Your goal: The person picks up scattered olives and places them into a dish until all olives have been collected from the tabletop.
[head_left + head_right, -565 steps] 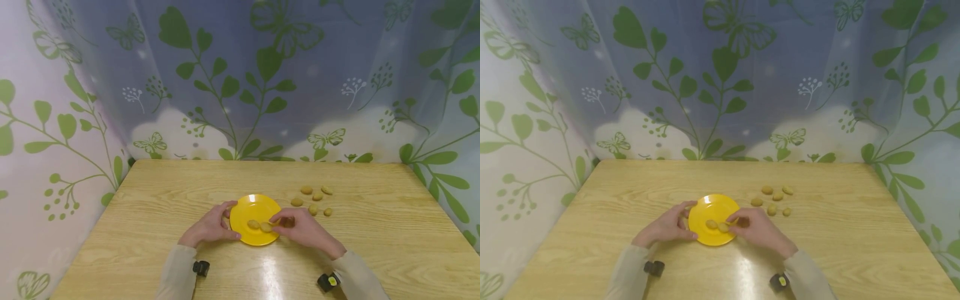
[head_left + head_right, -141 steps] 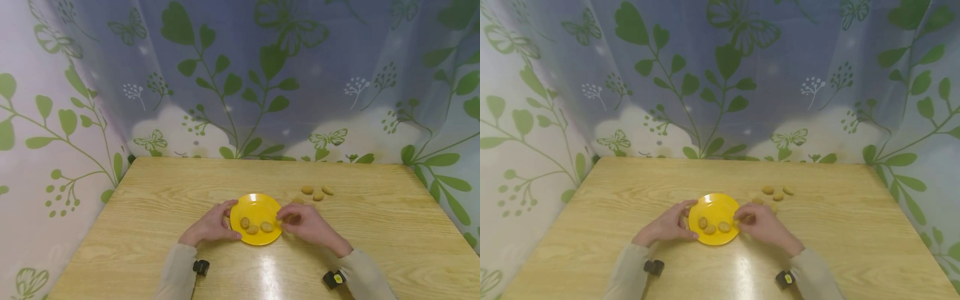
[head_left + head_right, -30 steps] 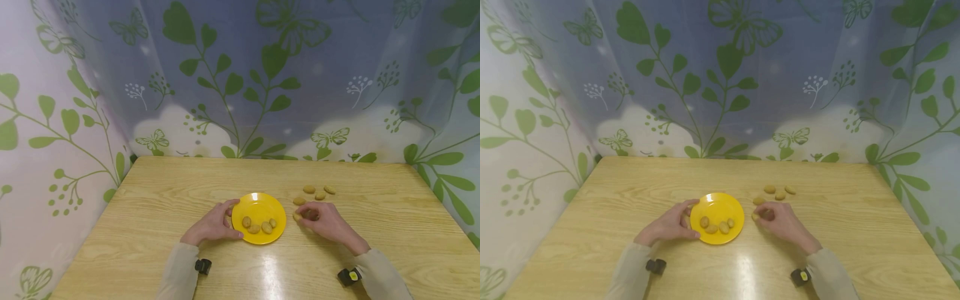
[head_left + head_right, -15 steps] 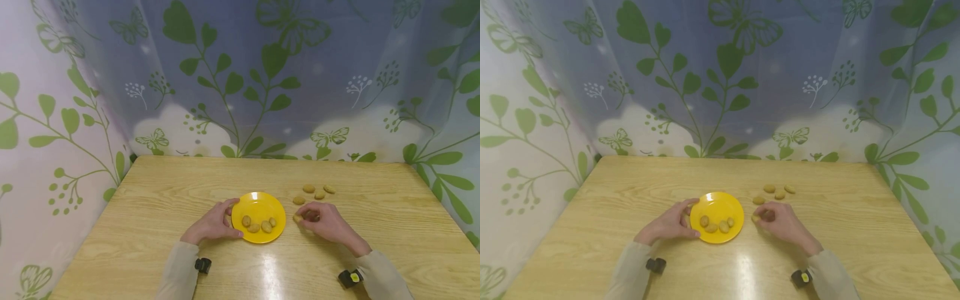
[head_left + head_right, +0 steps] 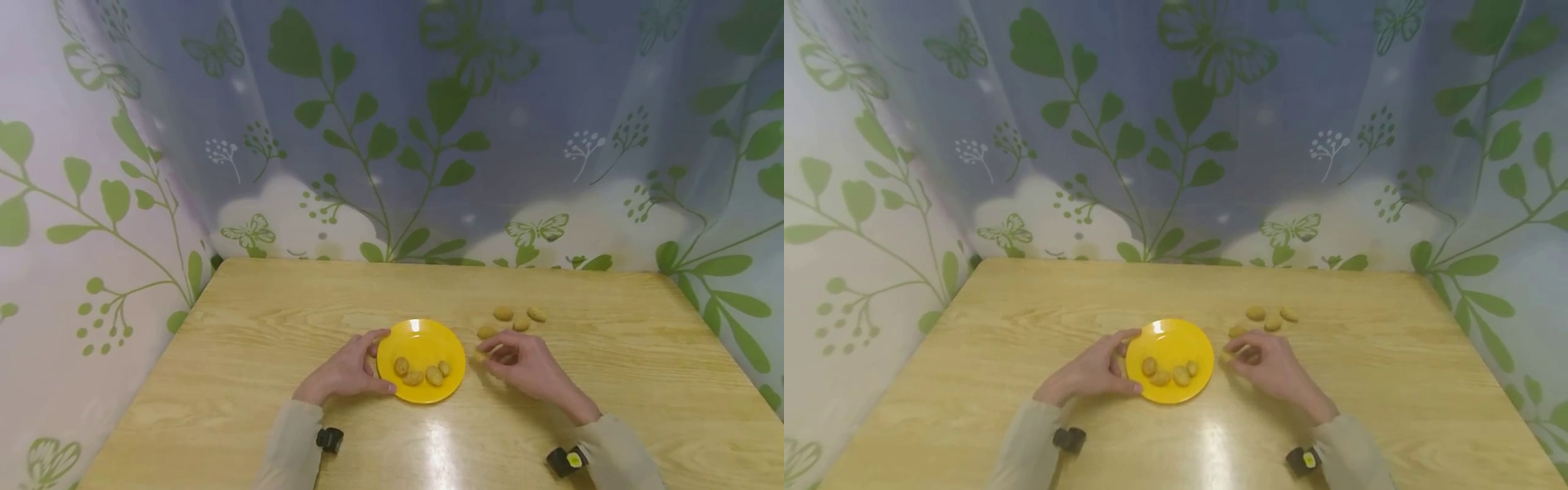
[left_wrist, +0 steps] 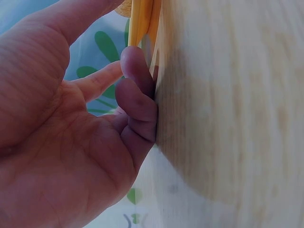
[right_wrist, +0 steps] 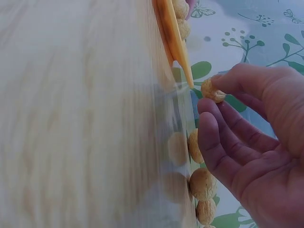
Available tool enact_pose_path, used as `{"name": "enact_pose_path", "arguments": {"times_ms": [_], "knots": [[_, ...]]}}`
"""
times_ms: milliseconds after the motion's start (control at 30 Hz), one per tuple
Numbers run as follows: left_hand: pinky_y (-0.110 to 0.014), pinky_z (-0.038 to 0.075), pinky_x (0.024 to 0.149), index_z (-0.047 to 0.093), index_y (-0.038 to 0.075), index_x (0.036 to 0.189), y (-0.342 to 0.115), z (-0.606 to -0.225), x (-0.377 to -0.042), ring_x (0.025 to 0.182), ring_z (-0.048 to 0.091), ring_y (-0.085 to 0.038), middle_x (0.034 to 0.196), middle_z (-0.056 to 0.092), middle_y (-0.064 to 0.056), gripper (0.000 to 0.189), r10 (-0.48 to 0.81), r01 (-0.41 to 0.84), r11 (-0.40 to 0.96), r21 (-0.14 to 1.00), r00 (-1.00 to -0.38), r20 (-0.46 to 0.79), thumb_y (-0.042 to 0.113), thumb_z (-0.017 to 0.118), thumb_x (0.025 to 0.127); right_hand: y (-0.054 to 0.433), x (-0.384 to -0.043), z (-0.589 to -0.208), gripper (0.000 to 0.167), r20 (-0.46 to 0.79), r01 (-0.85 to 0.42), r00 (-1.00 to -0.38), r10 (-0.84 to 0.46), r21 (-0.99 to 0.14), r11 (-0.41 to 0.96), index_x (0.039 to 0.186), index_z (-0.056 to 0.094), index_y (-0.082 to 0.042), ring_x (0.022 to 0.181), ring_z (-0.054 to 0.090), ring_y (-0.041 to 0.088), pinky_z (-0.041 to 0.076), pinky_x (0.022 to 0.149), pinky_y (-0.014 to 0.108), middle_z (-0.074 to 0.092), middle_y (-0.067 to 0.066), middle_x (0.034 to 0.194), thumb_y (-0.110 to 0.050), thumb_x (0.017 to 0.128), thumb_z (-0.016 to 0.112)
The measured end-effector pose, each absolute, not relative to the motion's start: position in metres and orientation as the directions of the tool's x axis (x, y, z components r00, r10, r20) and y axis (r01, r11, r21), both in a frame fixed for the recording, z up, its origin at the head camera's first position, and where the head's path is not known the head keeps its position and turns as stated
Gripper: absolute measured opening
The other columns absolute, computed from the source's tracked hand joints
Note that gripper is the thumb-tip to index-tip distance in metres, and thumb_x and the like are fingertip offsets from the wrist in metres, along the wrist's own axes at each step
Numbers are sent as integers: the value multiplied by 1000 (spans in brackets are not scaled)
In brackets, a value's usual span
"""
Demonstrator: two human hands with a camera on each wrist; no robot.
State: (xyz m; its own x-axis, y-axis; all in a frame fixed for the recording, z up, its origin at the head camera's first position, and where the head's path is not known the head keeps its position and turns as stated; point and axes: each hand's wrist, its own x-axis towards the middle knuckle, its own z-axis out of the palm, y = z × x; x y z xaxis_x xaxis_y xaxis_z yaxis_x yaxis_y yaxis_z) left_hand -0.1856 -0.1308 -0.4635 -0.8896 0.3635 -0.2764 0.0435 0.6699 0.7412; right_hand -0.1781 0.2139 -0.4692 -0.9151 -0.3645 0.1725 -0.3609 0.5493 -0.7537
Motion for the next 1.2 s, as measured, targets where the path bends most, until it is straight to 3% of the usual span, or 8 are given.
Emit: {"name": "enact_pose_path", "arguments": {"times_ms": [333, 833, 1200], "knots": [[-28, 47, 71, 38, 23, 157, -133, -465, -184, 84, 55, -17, 129, 54, -12, 99, 361, 44, 674, 738, -891, -277, 32, 92, 75, 201, -181, -464, 20, 175, -357, -915, -364, -772, 527, 108, 76, -14, 88, 71, 10, 59, 72, 25, 74, 6, 112, -5, 90, 75], [-27, 46, 71, 38, 24, 157, -131, -464, -185, 84, 54, -16, 128, 53, -11, 99, 364, 48, 673, 738, -890, -275, 33, 93, 75, 184, -188, -464, 20, 208, -394, -900, -382, -763, 513, 106, 77, -17, 85, 70, 8, 59, 72, 24, 75, 2, 105, -6, 88, 77], [-29, 46, 72, 39, 24, 157, -131, -463, -185, 85, 53, -17, 128, 53, -11, 98, 356, 39, 679, 733, -891, -281, 33, 92, 75, 169, -191, -468, 19, 231, -427, -879, -418, -771, 473, 105, 77, -13, 85, 72, 14, 59, 72, 24, 75, 7, 105, -5, 88, 77]]}}
